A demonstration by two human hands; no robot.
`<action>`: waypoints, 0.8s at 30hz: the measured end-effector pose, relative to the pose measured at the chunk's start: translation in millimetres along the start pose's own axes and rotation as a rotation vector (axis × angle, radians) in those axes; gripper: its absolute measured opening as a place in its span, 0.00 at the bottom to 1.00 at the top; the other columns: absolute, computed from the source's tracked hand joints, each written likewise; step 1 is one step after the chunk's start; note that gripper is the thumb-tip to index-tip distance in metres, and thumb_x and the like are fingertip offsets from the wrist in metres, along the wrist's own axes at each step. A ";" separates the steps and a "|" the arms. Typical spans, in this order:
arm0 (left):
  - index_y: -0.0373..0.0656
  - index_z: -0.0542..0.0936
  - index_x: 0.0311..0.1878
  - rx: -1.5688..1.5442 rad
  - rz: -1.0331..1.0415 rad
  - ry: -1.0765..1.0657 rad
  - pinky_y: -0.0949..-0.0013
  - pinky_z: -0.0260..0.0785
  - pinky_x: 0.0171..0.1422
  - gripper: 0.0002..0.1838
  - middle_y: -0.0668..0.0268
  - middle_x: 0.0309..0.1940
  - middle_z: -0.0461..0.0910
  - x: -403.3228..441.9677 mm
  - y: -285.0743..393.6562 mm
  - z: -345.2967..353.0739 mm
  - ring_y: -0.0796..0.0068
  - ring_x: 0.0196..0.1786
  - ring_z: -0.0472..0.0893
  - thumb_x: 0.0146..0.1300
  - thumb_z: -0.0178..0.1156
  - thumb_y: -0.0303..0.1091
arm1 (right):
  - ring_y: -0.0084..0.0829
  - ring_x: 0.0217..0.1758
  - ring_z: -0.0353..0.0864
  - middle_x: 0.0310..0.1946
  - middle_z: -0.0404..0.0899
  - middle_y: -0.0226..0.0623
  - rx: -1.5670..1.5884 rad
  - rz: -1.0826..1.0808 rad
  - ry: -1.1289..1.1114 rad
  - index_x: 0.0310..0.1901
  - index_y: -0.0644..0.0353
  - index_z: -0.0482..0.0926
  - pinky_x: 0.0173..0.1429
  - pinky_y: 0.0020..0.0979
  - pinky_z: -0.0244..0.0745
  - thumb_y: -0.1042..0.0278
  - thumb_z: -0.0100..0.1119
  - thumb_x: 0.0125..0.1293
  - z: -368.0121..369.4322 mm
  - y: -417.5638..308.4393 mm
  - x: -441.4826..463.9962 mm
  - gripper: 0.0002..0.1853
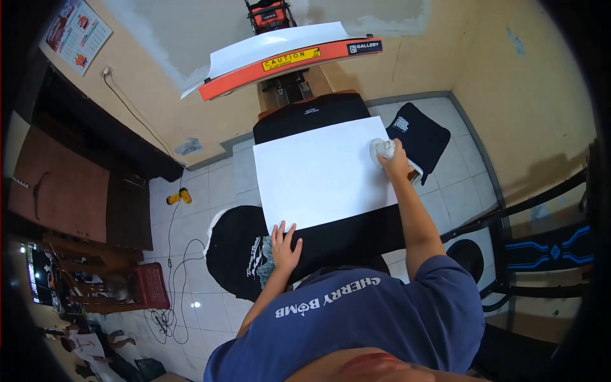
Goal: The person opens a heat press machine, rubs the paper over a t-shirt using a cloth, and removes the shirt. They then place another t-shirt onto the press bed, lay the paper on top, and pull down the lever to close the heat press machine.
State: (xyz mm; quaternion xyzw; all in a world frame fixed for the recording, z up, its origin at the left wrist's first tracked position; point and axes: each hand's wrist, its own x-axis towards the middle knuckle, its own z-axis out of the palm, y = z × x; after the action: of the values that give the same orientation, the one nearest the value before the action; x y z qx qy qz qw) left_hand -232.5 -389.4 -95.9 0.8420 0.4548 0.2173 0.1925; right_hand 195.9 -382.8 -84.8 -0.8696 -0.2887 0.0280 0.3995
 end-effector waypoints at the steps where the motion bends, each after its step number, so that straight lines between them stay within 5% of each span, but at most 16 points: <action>1: 0.53 0.75 0.61 0.000 -0.001 -0.001 0.50 0.51 0.73 0.24 0.58 0.69 0.60 -0.1 -0.8 0.4 0.47 0.72 0.54 0.59 0.60 0.41 | 0.42 0.54 0.76 0.49 0.77 0.40 0.004 0.000 0.004 0.62 0.45 0.67 0.51 0.60 0.62 0.58 0.73 0.45 2.1 -9.4 -0.3 0.39; 3: 0.53 0.75 0.61 0.002 0.004 0.005 0.50 0.51 0.73 0.24 0.58 0.69 0.60 -0.8 -3.0 1.6 0.47 0.72 0.54 0.59 0.60 0.41 | 0.43 0.52 0.76 0.49 0.76 0.42 -0.266 0.008 -0.088 0.63 0.45 0.66 0.50 0.58 0.65 0.59 0.73 0.45 4.9 -51.2 -11.3 0.40; 10: 0.52 0.74 0.61 0.003 0.000 -0.009 0.49 0.49 0.73 0.25 0.56 0.69 0.59 -2.6 -2.3 -0.1 0.46 0.72 0.53 0.60 0.60 0.40 | 0.39 0.58 0.71 0.49 0.75 0.34 -0.096 -0.640 -0.606 0.57 0.41 0.71 0.52 0.50 0.57 0.52 0.72 0.46 57.0 -120.8 -128.7 0.34; 14: 0.50 0.74 0.62 0.001 0.001 -0.023 0.48 0.47 0.73 0.25 0.54 0.69 0.59 -1.9 -1.2 -1.2 0.45 0.72 0.53 0.60 0.60 0.39 | 0.36 0.59 0.71 0.49 0.75 0.33 -0.105 -0.785 -0.687 0.58 0.38 0.70 0.55 0.49 0.54 0.51 0.72 0.47 50.2 -137.3 -130.8 0.35; 18: 0.52 0.74 0.61 0.038 -0.002 -0.012 0.49 0.51 0.72 0.25 0.55 0.68 0.61 -1.9 1.0 -2.1 0.45 0.71 0.54 0.59 0.60 0.41 | 0.36 0.57 0.73 0.49 0.77 0.34 -0.168 -0.433 -0.623 0.59 0.41 0.69 0.53 0.51 0.57 0.52 0.72 0.47 45.2 -125.6 -43.3 0.36; 22: 0.53 0.74 0.61 0.033 -0.005 -0.013 0.49 0.52 0.72 0.25 0.55 0.68 0.61 -1.7 1.2 -2.4 0.45 0.71 0.54 0.59 0.60 0.42 | 0.41 0.55 0.76 0.50 0.76 0.36 -0.150 -0.048 -0.182 0.64 0.38 0.64 0.51 0.62 0.62 0.52 0.72 0.47 43.6 -81.6 40.3 0.40; 24: 0.53 0.74 0.61 0.031 -0.011 -0.016 0.49 0.52 0.72 0.25 0.56 0.68 0.61 -0.8 2.6 -4.0 0.45 0.71 0.54 0.59 0.60 0.42 | 0.43 0.55 0.76 0.51 0.74 0.36 -0.180 0.014 -0.155 0.65 0.36 0.62 0.52 0.62 0.63 0.53 0.72 0.48 46.0 -68.6 52.3 0.41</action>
State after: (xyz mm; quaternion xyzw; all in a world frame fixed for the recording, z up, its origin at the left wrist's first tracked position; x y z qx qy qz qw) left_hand -233.3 -390.9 -91.4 0.8440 0.4613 0.2023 0.1843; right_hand 193.6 -288.9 -57.7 -0.8992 -0.3140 0.0721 0.2960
